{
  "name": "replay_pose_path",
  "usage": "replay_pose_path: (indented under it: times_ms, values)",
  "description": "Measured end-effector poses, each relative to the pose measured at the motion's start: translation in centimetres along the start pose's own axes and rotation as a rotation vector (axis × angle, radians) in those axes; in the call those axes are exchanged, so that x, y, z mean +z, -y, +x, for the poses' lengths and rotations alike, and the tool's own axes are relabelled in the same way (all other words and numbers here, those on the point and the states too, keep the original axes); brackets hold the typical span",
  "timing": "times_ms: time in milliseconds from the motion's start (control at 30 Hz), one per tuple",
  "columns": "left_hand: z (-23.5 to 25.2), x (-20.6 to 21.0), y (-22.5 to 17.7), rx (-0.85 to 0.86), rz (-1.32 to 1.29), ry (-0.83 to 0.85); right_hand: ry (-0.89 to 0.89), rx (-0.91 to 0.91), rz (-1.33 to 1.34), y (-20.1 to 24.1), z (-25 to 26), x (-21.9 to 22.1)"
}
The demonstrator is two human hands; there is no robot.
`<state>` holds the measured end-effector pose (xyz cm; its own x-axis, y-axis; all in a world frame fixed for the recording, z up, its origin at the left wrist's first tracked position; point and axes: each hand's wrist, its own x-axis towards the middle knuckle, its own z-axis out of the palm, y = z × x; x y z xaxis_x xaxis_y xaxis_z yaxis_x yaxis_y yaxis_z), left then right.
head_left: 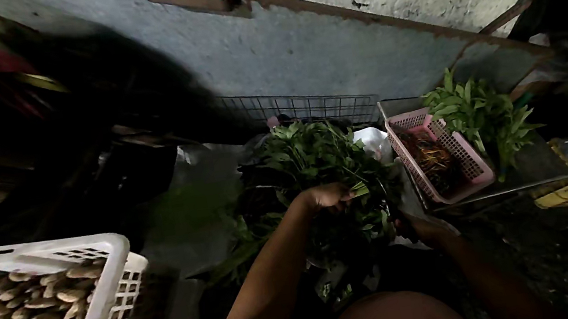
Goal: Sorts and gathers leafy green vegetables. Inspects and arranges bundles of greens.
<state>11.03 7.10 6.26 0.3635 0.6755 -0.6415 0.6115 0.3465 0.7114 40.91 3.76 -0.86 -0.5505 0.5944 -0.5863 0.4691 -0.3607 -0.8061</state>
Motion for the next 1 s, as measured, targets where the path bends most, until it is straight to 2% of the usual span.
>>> replay_pose_path:
  times_ms: [67, 133, 200, 300, 333, 400, 467, 500, 533, 600, 633, 667, 833, 933, 1000]
  values:
    - [-0.4, -0.2, -0.1, 0.019, -0.030, -0.021, -0.057, 0.020, -0.058, 0.4, 0.1, 0.2]
    - [-0.8, -0.5, -0.2, 0.077, -0.052, -0.111, -0.198, 0.002, -0.170, 1.9, -1.0, 0.6]
    - [-1.4, -1.4, -0.8, 0.103, 0.012, -0.258, -0.333, -0.041, -0.279, 4.1, -3.0, 0.7]
    - [-2.9, -2.8, -1.9, 0.166, 0.083, -0.596, -0.562, -0.143, -0.501, 6.5, -6.0, -0.3]
    - [-4.2, -3.3, -2.4, 0.253, 0.022, -0.702, -0.632, -0.163, -0.575, 7.0, -6.8, -0.9]
    - [-6.8, -4.4, -2.7, 0.591, -0.317, -0.834, -0.715, -0.135, -0.679, 7.9, -8.0, -2.5]
    - [-9.1, -5.4, -3.0, 0.900, -0.688, -0.721, -0.757, -0.096, -0.672, 8.4, -8.6, -3.7]
    - [-10.0, -5.4, -3.1, 0.919, -0.691, -0.671, -0.780, -0.070, -0.654, 8.5, -8.6, -4.2]
    - [-10.6, -5.3, -3.3, 0.814, -0.543, -0.691, -0.805, -0.033, -0.649, 8.6, -8.6, -4.7]
    - [-10.6, -4.9, -3.4, 0.500, -0.120, -0.690, -0.854, 0.039, -0.654, 8.7, -7.9, -5.8]
    - [-10.2, -4.8, -3.1, 0.395, 0.016, -0.662, -0.873, 0.083, -0.664, 8.5, -7.5, -6.2]
    - [-9.7, -4.7, -2.6, 0.361, 0.081, -0.651, -0.884, 0.131, -0.675, 8.4, -7.2, -6.5]
    - [-9.8, -2.4, -2.1, 0.445, 0.039, -0.545, -0.897, 0.261, -0.756, 6.7, -7.0, -6.7]
    - [-9.4, -1.4, -2.4, 0.486, -0.052, -0.423, -0.896, 0.267, -0.801, 6.1, -7.0, -6.7]
    - [-8.6, -1.0, -2.4, 0.514, -0.096, -0.345, -0.906, 0.204, -0.854, 6.4, -7.5, -6.5]
